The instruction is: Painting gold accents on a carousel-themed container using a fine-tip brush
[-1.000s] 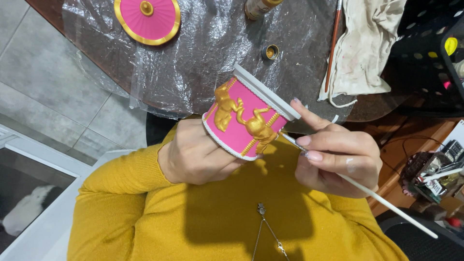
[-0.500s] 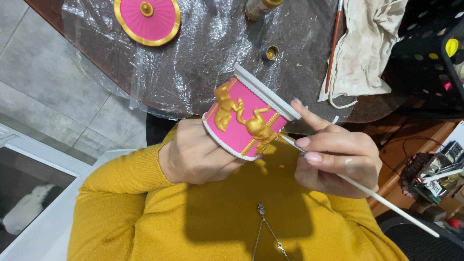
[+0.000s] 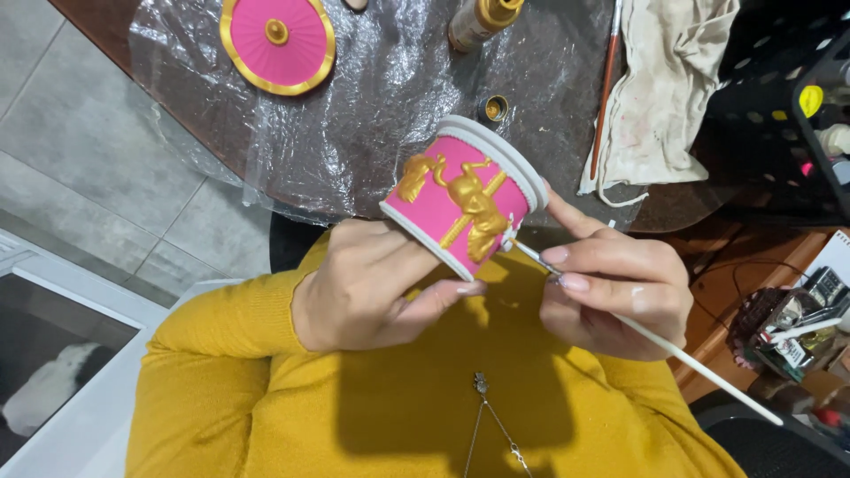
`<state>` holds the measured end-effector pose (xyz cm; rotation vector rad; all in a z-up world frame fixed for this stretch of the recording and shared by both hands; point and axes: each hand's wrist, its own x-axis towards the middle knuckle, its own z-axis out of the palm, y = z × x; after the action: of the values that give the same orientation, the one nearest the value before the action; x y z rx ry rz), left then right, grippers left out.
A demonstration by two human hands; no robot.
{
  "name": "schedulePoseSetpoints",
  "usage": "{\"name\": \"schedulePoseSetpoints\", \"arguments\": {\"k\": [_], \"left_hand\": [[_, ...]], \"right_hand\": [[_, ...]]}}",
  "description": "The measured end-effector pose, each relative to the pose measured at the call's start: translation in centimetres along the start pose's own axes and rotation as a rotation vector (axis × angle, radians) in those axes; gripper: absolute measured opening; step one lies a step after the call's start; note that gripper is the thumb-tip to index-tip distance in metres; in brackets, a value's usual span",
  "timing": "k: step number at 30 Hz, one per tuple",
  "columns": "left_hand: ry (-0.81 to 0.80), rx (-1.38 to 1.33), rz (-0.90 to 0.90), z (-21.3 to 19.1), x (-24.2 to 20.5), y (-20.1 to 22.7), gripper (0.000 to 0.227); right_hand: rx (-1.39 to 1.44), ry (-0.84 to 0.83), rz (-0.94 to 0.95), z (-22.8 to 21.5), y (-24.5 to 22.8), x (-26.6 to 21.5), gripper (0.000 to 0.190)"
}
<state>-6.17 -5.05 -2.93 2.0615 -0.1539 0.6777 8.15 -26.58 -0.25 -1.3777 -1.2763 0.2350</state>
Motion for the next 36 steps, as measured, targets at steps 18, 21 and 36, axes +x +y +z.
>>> {"name": "schedulePoseSetpoints", "arguments": {"k": [18,21,36], "left_hand": [[-0.095,-0.024,-0.103,-1.5,2.7,2.1,0.023],[-0.106,-0.022,-0.117,-1.4,2.7,2.3,0.022],[-0.293,-0.183,-0.242,-3.8,4.4,2.1,0.026]], "right_hand": [[-0.183,-0.003,-0.109,-0.7,1.3,0.7,0.024],[-0.156,-0.037,-0.137,-1.1,1.7,0.6,0.025],[0.057,0.001,-0.072,-2.8,1.9,3.1,0.01]]}}
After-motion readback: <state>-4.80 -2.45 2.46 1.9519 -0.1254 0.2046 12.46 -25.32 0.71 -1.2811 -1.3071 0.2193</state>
